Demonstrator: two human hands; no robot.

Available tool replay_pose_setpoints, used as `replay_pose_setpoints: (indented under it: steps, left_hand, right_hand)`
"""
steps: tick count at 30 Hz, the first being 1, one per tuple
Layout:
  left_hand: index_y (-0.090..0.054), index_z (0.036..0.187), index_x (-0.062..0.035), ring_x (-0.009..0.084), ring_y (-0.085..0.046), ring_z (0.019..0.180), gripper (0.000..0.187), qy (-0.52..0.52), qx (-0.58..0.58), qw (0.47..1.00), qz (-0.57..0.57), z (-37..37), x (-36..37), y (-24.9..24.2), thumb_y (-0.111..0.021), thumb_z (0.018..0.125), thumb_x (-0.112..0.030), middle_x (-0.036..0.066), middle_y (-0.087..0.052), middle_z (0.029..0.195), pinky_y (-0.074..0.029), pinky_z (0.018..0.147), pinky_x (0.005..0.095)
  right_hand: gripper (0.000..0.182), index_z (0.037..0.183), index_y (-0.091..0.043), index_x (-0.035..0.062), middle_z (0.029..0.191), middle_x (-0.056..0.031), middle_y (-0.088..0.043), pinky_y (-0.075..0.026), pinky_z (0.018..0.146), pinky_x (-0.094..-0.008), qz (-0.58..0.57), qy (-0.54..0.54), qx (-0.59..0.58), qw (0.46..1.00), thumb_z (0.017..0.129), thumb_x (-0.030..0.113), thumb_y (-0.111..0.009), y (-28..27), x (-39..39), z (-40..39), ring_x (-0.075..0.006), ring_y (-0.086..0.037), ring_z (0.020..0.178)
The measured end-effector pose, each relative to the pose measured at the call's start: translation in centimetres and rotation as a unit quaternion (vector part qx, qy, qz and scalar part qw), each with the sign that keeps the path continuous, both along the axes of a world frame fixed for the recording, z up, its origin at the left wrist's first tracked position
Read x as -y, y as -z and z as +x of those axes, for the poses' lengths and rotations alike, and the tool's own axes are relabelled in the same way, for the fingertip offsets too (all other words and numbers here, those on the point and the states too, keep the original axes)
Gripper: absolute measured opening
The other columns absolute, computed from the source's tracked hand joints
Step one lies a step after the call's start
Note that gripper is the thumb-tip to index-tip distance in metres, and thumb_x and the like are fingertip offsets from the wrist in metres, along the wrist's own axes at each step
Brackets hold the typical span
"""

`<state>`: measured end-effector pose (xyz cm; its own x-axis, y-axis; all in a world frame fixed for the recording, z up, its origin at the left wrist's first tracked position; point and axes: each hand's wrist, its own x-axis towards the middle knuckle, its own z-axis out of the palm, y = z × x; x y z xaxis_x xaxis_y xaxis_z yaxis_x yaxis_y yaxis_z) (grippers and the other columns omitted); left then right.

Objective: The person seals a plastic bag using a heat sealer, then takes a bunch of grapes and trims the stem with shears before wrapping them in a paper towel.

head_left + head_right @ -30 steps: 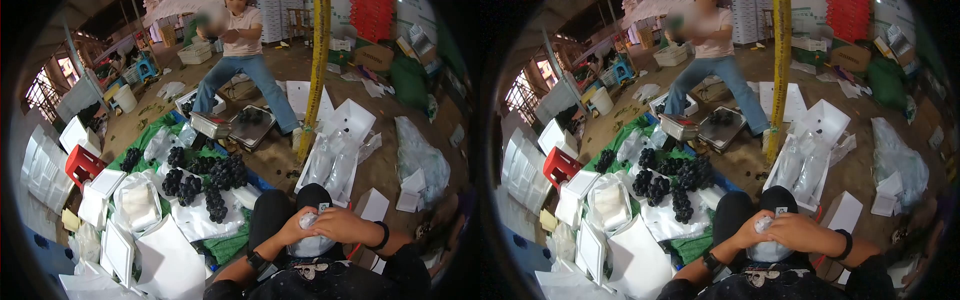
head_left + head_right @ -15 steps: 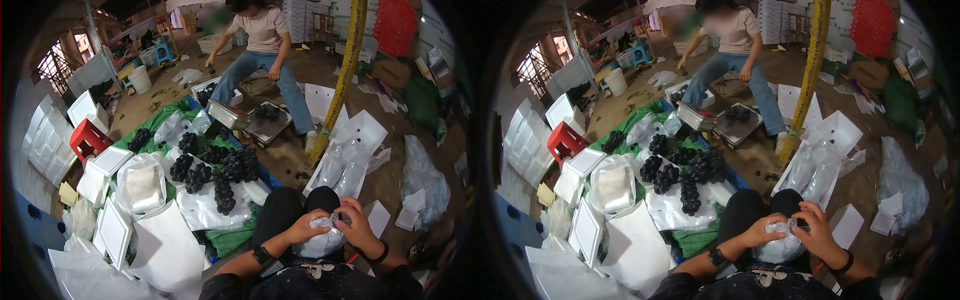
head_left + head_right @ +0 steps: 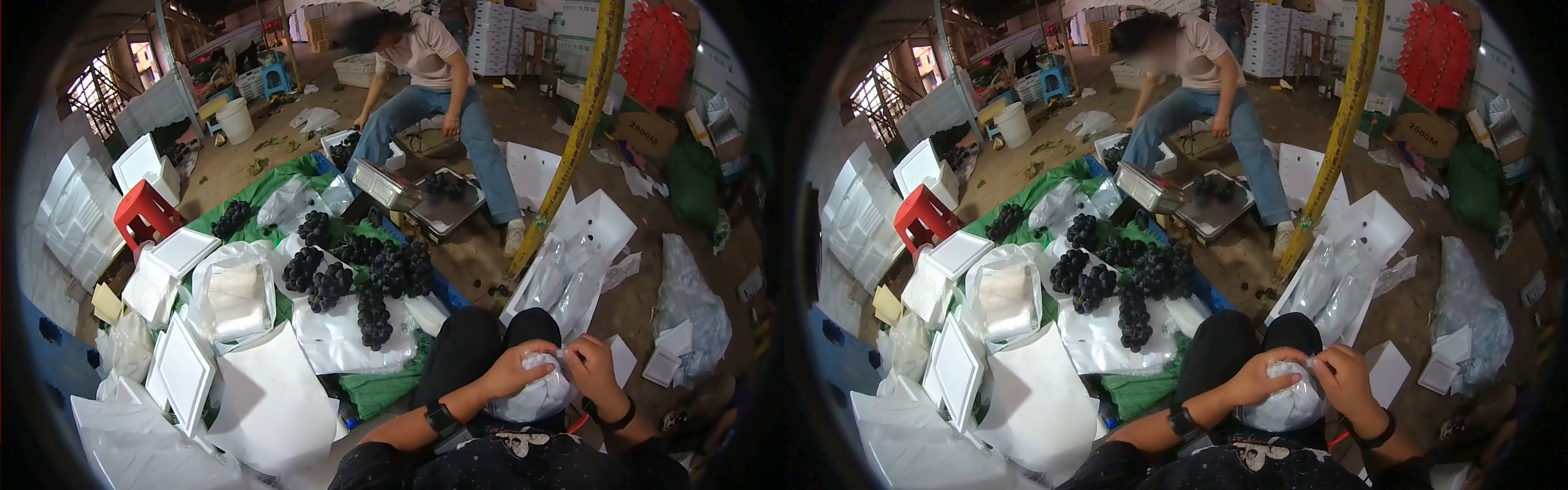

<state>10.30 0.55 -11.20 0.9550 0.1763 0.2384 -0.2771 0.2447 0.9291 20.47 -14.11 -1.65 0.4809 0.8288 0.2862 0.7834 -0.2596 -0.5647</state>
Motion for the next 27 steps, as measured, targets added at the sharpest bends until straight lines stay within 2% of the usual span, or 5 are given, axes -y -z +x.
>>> replay_pose_setpoints:
  steps: [5, 12, 15, 23, 27]
  left_hand:
    - [-0.061, 0.113, -0.0004, 0.0145, -0.058, 0.103, 0.03, 0.071, 0.003, 0.996, 0.056, 2.1, -0.4, 0.1, -0.067, 0.087, -0.015, 0.008, -0.064, 0.108, -0.044, 0.093, 0.0284]
    - [-0.064, 0.107, -0.0006, 0.0137, -0.059, 0.096, 0.027, 0.135, -0.071, 0.985, 0.075, 4.2, -1.8, 1.5, -0.068, 0.087, -0.019, 0.008, -0.066, 0.1, -0.044, 0.089, 0.027]
    - [-0.064, 0.107, -0.001, 0.0138, -0.058, 0.095, 0.028, 0.158, -0.089, 0.982, 0.049, 4.5, -2.5, 1.6, -0.067, 0.087, -0.021, 0.006, -0.065, 0.099, -0.044, 0.087, 0.026]
    - [-0.064, 0.103, 0.0011, 0.0134, -0.059, 0.091, 0.032, 0.264, -0.141, 0.953, 0.055, 6.8, -1.5, 0.4, -0.068, 0.082, -0.023, 0.007, -0.065, 0.094, -0.046, 0.084, 0.026]
    - [-0.065, 0.101, -0.0014, 0.0133, -0.059, 0.088, 0.03, 0.272, -0.098, 0.949, 0.129, 4.7, -0.8, -0.2, -0.071, 0.081, -0.024, 0.006, -0.066, 0.091, -0.046, 0.082, 0.0266]
  right_hand:
    - [0.005, 0.077, -0.06, 0.0014, 0.068, -0.0135, -0.055, -0.041, 0.057, -0.0371, 0.035, 0.036, 0.014, 0.999, 0.079, 0.004, -0.064, 1.0, 0.9, -1.0, -0.0323, -0.055, 0.063]
    - [0.028, 0.1, -0.051, 0.0033, 0.121, -0.0199, -0.05, -0.047, 0.087, -0.0344, 0.041, 0.019, -0.156, 0.987, 0.081, 0.015, -0.069, 2.4, 4.6, -2.0, -0.0327, -0.057, 0.103]
    - [0.024, 0.088, -0.051, 0.0029, 0.118, -0.0215, -0.051, -0.043, 0.091, -0.0326, -0.053, 0.058, -0.087, 0.993, 0.078, 0.014, -0.07, 2.3, 4.0, -3.4, -0.03, -0.054, 0.111]
    - [0.017, 0.079, -0.047, 0.0033, 0.084, -0.0059, -0.042, -0.037, 0.065, -0.0273, 0.177, 0.148, -0.099, 0.968, 0.087, 0.006, -0.061, 7.4, 1.8, -3.9, -0.0158, -0.043, 0.074]
    - [0.01, 0.091, -0.048, 0.0074, 0.085, -0.0002, -0.045, -0.036, 0.065, -0.0233, 0.184, 0.201, -0.326, 0.905, 0.091, 0.007, -0.057, 7.8, 3.4, -4.5, -0.0086, -0.042, 0.076]
